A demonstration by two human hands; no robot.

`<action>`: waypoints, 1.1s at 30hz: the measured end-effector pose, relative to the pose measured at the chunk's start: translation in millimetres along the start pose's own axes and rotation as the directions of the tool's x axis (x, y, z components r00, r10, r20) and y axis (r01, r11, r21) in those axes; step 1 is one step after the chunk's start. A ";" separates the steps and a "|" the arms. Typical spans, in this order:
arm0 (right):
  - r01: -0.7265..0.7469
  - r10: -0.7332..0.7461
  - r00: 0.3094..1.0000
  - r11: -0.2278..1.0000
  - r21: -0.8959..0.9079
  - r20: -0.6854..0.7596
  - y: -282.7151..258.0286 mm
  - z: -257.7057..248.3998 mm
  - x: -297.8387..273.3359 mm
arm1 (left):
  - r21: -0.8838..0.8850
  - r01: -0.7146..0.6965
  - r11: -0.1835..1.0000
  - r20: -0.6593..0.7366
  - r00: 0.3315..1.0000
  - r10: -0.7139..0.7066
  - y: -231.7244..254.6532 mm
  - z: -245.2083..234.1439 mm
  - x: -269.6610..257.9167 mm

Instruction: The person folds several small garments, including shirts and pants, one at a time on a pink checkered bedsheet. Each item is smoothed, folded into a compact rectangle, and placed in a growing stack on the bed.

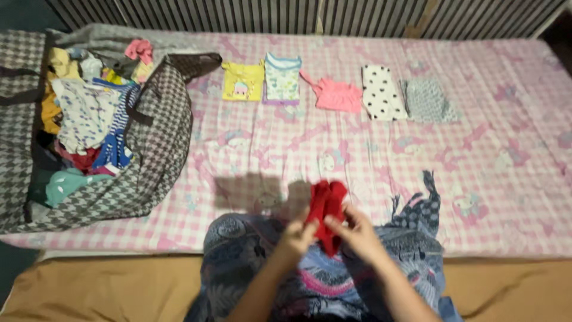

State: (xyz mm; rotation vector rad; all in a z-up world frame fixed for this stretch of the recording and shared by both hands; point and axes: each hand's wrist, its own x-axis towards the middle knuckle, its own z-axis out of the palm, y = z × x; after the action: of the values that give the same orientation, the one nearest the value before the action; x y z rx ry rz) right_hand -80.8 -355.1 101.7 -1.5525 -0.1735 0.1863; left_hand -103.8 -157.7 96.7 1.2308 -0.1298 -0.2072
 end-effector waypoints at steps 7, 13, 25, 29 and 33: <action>0.153 0.010 0.944 0.872 0.465 -0.329 -62.2 -92.1 24.2 | -0.304 0.039 0.952 -0.251 0.961 -0.119 76.1 -49.4 29.3; -0.022 -0.448 0.704 0.762 -0.648 -0.551 -71.6 -95.5 29.6 | -0.317 0.052 0.947 -0.199 0.973 -0.120 74.2 -50.6 44.4; 0.305 -0.288 0.952 0.913 -0.271 0.103 -80.7 -19.8 35.8 | 0.100 -0.041 0.994 0.033 0.999 0.038 76.1 6.7 47.9; 0.237 -0.217 0.899 0.971 -0.007 0.381 -105.6 -61.6 35.2 | 0.532 -0.422 0.735 0.103 0.893 0.438 131.3 3.9 37.9; 0.470 -0.475 0.758 0.873 0.130 0.447 -173.2 -70.6 35.7 | 0.234 -0.311 0.921 0.378 0.902 0.209 184.9 28.8 30.0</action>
State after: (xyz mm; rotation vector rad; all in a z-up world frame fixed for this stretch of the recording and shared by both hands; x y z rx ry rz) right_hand -28.4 -417.4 273.8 -1.3801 -0.9431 0.1541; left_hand -64.5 -132.1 280.3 1.4439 -0.6517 -0.1708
